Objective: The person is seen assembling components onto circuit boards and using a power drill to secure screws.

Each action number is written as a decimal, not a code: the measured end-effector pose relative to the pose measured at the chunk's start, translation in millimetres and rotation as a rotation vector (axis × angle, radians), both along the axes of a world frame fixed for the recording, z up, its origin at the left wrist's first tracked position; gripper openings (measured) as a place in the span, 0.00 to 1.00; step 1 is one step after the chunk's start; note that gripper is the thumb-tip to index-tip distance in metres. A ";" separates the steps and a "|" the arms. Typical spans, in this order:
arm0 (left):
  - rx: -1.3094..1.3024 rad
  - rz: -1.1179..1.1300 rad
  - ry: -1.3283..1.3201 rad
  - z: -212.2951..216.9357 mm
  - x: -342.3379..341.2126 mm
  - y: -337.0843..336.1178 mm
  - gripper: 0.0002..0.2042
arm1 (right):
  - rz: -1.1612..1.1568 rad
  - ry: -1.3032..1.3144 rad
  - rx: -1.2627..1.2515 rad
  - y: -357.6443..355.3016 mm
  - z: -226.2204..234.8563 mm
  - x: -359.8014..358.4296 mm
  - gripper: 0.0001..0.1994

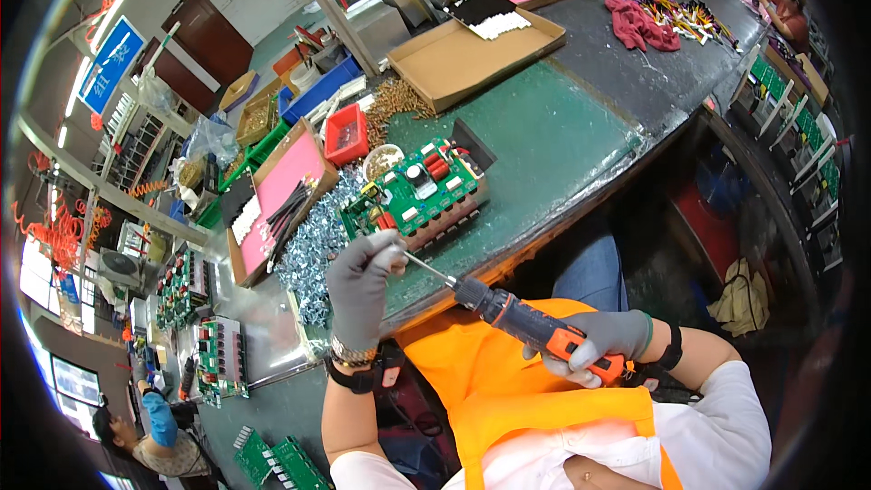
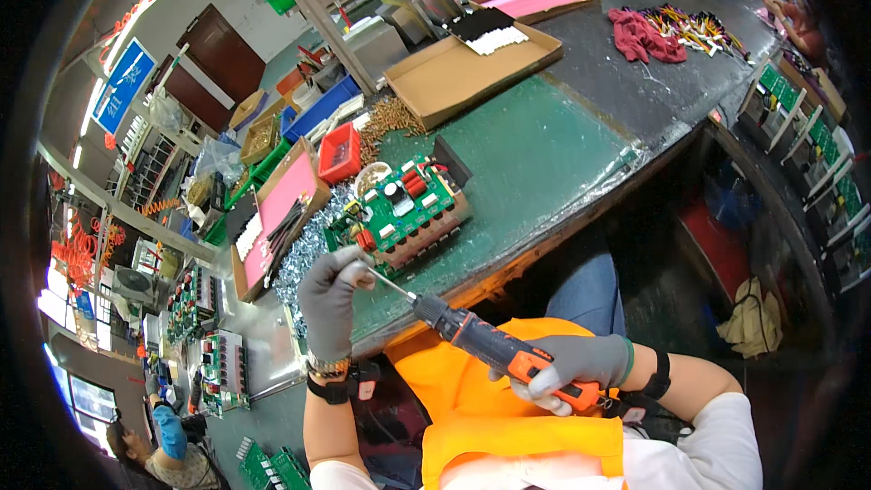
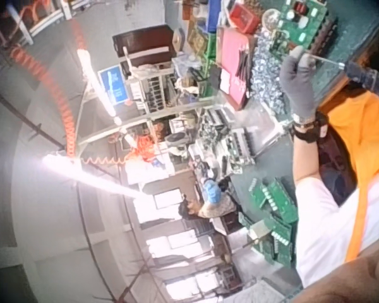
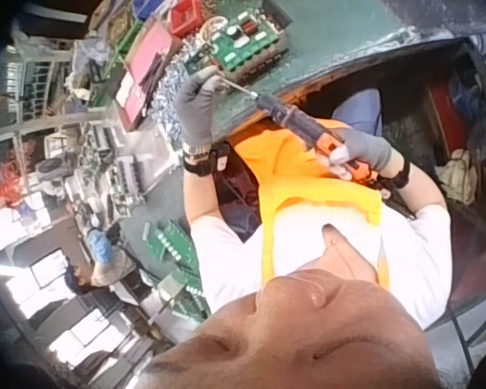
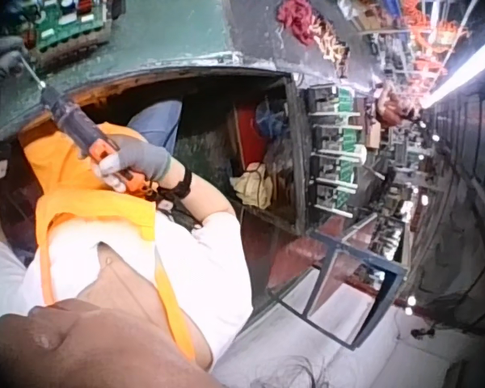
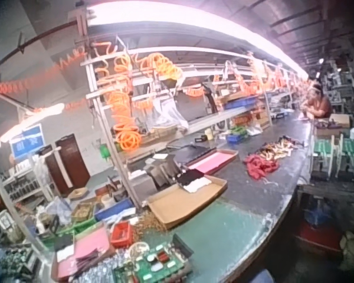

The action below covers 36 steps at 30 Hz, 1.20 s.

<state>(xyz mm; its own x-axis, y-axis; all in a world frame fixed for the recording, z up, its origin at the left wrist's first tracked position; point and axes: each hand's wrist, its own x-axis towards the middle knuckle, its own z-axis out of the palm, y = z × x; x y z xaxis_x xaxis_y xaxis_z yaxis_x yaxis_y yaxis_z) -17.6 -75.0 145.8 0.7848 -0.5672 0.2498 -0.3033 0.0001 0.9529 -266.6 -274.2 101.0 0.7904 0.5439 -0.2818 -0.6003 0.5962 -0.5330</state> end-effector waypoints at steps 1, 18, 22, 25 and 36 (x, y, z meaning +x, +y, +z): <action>0.029 -0.011 0.053 -3.2 -1.0 -3.2 0.08 | -0.023 0.012 0.042 1.9 -2.0 -0.4 0.29; 0.854 -0.216 -0.976 -7.9 66.9 -73.1 0.57 | -0.277 0.239 -0.646 20.9 -13.7 -12.7 0.31; 0.782 -0.224 -0.976 -14.0 69.5 -71.5 0.54 | -0.276 0.208 -0.575 23.3 -22.3 -2.1 0.28; 0.823 -0.192 -0.939 -15.6 68.9 -72.0 0.52 | -0.316 0.194 -0.542 25.8 -24.0 1.4 0.26; 0.785 -0.205 -0.929 -14.6 70.0 -72.1 0.49 | -0.327 0.180 -0.516 26.3 -23.9 1.3 0.26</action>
